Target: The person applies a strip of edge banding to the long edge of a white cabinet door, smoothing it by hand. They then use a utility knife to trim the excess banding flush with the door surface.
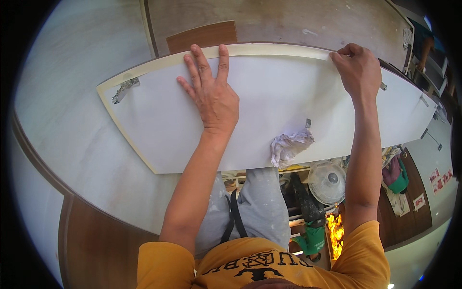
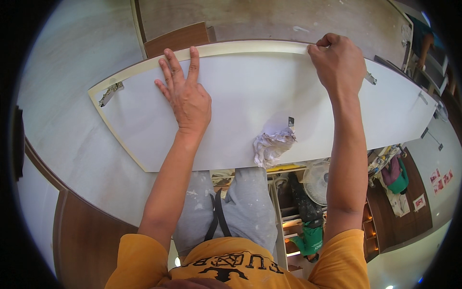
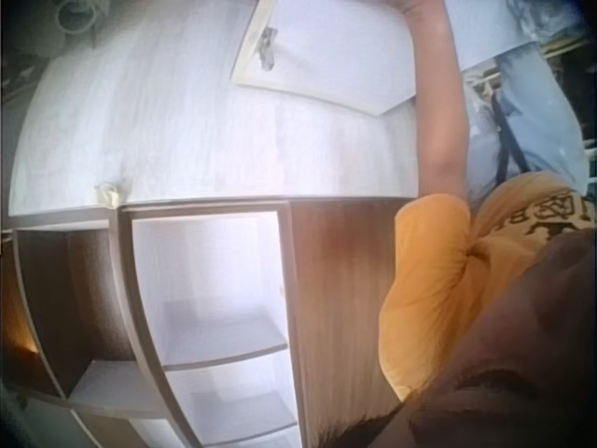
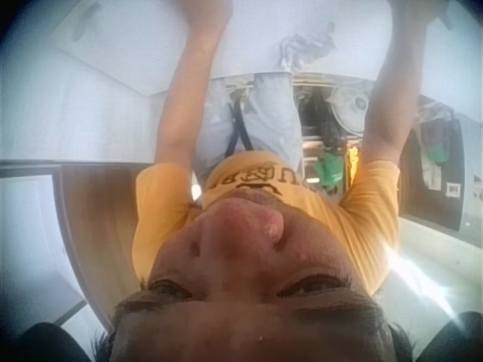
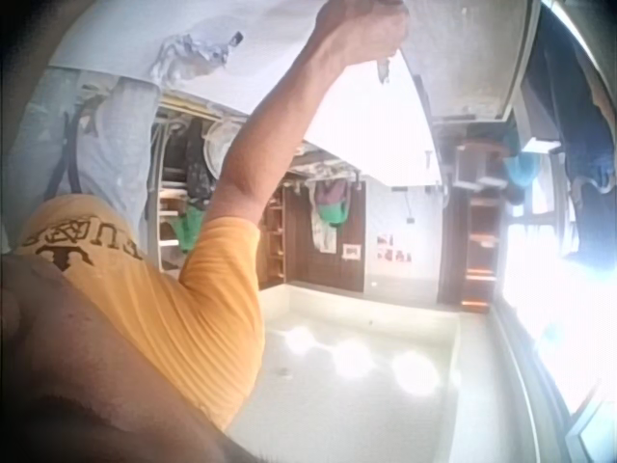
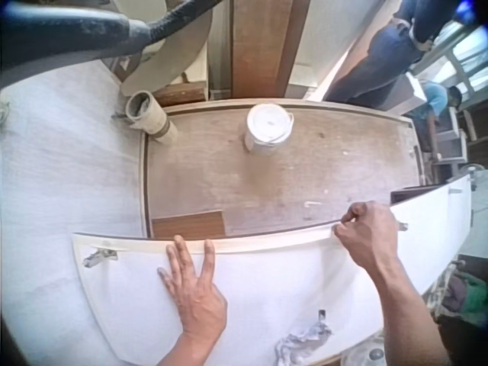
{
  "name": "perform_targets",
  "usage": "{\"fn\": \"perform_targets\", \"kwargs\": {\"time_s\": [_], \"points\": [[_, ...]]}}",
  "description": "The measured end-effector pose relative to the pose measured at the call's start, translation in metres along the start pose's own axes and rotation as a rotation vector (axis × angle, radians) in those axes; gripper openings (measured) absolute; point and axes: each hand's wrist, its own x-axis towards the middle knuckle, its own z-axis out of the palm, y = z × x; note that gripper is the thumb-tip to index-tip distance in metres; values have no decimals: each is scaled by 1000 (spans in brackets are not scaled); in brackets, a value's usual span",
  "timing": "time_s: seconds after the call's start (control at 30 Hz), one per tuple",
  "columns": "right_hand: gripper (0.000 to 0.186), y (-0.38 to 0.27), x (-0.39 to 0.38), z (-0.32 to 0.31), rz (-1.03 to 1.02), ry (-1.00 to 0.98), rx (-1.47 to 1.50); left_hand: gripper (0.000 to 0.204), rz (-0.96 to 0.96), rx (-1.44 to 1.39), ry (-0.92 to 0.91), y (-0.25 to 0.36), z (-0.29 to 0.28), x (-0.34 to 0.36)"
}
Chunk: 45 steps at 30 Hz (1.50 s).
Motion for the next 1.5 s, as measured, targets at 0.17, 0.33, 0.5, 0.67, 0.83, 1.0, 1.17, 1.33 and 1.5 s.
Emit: {"fn": "perform_targets", "kwargs": {"time_s": [0.17, 0.33, 0.5, 0.67, 0.83, 1.0, 1.17, 1.33, 1.5], "points": [[24, -6, 0, -2, 20, -24, -19, 90, 1, -18, 18, 1, 1, 0], [22, -4, 0, -2, -20, 13, -42, 90, -3, -25, 26, 3, 2, 0], [21, -1, 0, 4, -44, 42, -28, 91, -17, -34, 29, 2, -1, 0], [20, -5, -1, 2, -29, 11, -21, 91, -16, -32, 33, 2, 0, -1], [20, -4, 1, 4, -40, 23, -38, 92, -14, -42, 33, 3, -2, 0], [19, -4, 2, 5, -51, 32, -47, 92, -13, -39, 30, 3, -2, 0], [19, -5, 1, 5, -38, 33, -43, 93, -16, -44, 26, 3, -3, 0], [19, -4, 2, 8, -43, 38, -48, 94, -22, -40, 23, 4, -4, 0], [26, -4, 4, 7, -43, 19, -105, 93, -21, -40, 22, 3, -2, 0]]}}
